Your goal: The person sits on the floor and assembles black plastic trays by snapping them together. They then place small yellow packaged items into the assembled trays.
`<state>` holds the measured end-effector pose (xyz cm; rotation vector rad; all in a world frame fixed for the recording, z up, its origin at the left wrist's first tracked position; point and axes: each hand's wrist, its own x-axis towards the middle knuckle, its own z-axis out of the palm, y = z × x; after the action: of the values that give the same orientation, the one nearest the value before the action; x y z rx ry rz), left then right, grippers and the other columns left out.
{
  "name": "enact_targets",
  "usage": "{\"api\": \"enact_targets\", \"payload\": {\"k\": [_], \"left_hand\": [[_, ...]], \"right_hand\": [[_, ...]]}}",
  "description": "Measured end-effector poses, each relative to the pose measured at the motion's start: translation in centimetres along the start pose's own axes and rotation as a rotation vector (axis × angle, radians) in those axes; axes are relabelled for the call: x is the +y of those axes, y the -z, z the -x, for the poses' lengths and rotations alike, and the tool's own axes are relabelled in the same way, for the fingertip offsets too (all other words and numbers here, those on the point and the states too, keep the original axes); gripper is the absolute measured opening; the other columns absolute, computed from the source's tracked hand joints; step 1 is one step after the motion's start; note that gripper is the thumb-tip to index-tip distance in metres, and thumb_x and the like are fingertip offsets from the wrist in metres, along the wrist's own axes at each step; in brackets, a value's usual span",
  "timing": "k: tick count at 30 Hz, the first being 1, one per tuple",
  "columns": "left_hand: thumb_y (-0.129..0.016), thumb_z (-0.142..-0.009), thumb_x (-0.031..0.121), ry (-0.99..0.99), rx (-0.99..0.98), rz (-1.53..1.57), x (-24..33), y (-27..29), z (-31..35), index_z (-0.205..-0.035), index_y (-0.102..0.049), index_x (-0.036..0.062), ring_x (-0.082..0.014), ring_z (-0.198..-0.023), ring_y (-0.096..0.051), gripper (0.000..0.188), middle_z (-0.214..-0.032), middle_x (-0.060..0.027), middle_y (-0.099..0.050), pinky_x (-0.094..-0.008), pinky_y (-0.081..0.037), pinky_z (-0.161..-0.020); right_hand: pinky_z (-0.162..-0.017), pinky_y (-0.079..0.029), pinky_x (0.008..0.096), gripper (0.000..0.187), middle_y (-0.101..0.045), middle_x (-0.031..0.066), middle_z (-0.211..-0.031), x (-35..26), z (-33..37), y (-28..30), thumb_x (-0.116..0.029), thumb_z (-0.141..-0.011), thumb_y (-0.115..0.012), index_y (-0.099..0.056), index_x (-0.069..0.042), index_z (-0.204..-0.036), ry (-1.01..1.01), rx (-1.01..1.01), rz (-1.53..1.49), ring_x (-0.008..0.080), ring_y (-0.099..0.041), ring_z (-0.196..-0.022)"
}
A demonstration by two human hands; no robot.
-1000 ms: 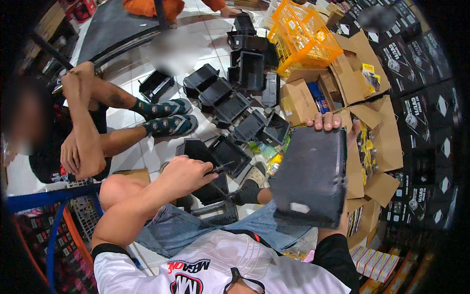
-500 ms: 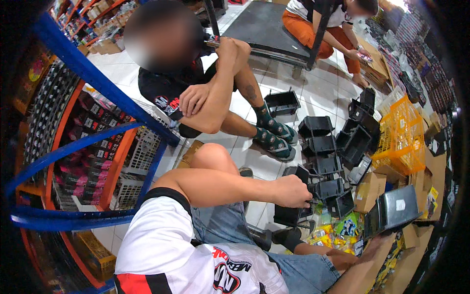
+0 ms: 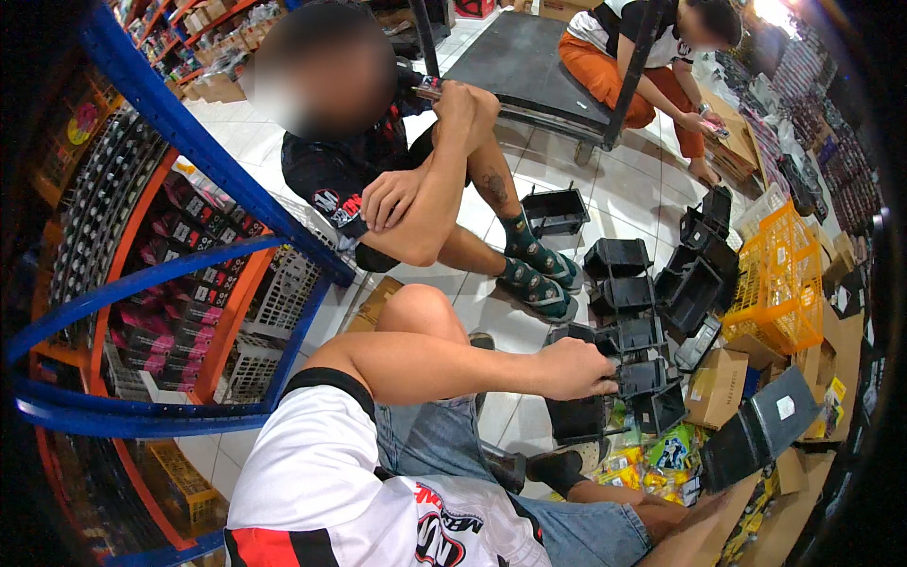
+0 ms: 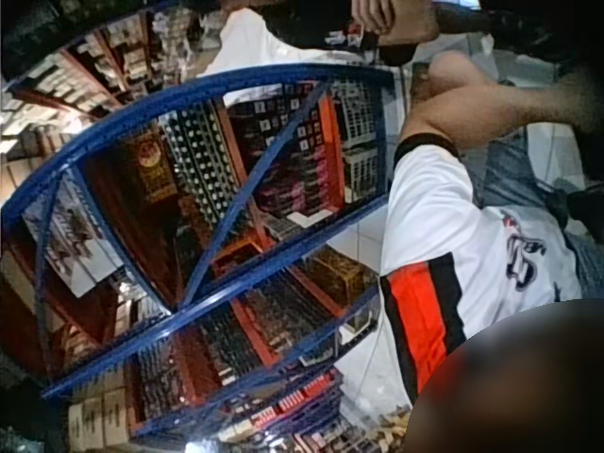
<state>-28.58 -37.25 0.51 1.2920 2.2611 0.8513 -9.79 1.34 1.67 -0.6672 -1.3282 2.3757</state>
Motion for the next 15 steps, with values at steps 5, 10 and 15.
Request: {"api": "enact_targets", "payload": {"k": [5,10,15], "left_hand": [[-0.064,-0.098,0.046,0.186,0.174,0.302,-1.0,1.1,-0.9,-0.093,-0.067,-0.0008,-0.0460,-0.086,-0.068,0.047,-0.084,-0.0275,-0.068,-0.0512,-0.053,-0.077],[-0.076,-0.089,0.052,0.248,0.183,0.501,-2.1,2.0,-1.8,-0.099,-0.068,0.0000,-0.0335,-0.093,-0.069,0.053,-0.093,-0.0218,-0.070,-0.0424,-0.052,-0.083],[-0.084,-0.085,0.048,0.328,0.172,0.694,-2.1,2.3,-1.6,-0.111,-0.072,0.0022,-0.0232,-0.101,-0.067,0.054,-0.101,-0.0123,-0.073,-0.0360,-0.051,-0.092]], "right_hand": [[-0.105,-0.047,0.0511,0.056,-0.068,0.0138,-0.124,0.1,-0.2,0.1,-0.053,-0.101,-0.050,-0.064,-0.005,-0.125,-0.011,0.013,0.018,0.0332,-0.062,-0.114],[-0.105,-0.047,0.0506,0.056,-0.068,0.0139,-0.125,0.2,0.1,0.1,-0.052,-0.100,-0.051,-0.063,-0.004,-0.127,-0.011,0.017,0.025,0.0336,-0.062,-0.114],[-0.105,-0.048,0.0501,0.056,-0.067,0.0139,-0.126,0.2,0.4,0.0,-0.051,-0.100,-0.052,-0.063,-0.004,-0.128,-0.023,0.019,0.029,0.0339,-0.062,-0.115]]}}
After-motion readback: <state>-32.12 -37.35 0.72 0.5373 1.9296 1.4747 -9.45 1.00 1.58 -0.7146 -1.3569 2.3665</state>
